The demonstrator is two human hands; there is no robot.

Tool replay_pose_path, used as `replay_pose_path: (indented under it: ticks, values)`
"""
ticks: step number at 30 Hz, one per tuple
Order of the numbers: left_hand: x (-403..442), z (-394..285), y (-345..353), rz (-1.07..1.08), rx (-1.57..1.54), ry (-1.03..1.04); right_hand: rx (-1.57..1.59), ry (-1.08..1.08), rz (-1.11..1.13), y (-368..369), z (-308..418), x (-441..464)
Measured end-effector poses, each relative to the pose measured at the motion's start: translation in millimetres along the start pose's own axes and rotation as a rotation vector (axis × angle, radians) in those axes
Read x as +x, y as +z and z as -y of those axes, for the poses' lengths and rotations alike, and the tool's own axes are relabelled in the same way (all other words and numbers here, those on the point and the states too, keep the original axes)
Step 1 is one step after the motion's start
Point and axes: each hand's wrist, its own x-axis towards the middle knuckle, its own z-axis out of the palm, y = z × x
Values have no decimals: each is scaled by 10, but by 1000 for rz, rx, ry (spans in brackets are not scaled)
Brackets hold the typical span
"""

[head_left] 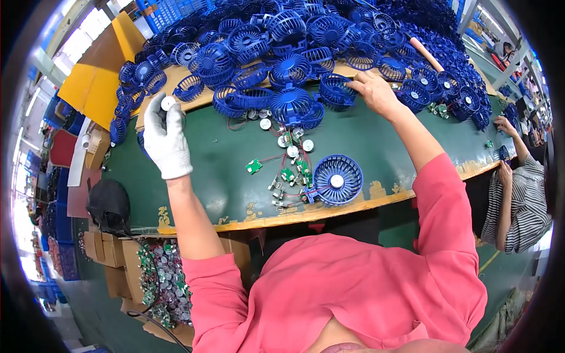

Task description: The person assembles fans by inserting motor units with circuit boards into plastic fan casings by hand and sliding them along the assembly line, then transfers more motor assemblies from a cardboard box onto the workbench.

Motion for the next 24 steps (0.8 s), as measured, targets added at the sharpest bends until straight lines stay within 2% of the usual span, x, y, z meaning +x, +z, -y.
replay_pose_path:
  ticks: [3,5,7,8,9,11,13,15,17,18,20,22,24]
  values:
    - [-19,-121,24,-118,-143,43,24,13,115,-58,-58,17]
    - [-18,-136,37,-261,-127,140,89,2,50,-175,26,21]
    - [-17,-33,11,-150,40,213,276,64,-43,-323,135,20]
    - [-59,-1,55,-90,-24,103,409,111,-72,-420,226,3]
    - [-105,5,110,-31,-88,-8,407,112,-71,-588,373,-10]
    - [-183,-71,166,-10,-126,-5,767,258,63,-970,748,-71]
    - [-258,-280,206,-16,-416,-131,583,-18,-20,-1198,1099,-188]
    - [-385,-474,205,24,-485,-213,530,-139,-69,-1278,1423,-329]
    - [-494,-582,88,227,-462,-245,573,-156,43,-1257,1627,-445]
    - [-568,-646,49,232,-463,-248,565,-133,135,-1233,1689,-489]
    - [-748,-807,23,547,-305,-291,579,-155,151,-1158,1721,-557]
    - [-934,-958,70,670,-327,-565,638,-184,122,-1150,1714,-573]
    - [-1088,-1020,142,783,-296,-661,647,-130,47,-1193,1695,-556]
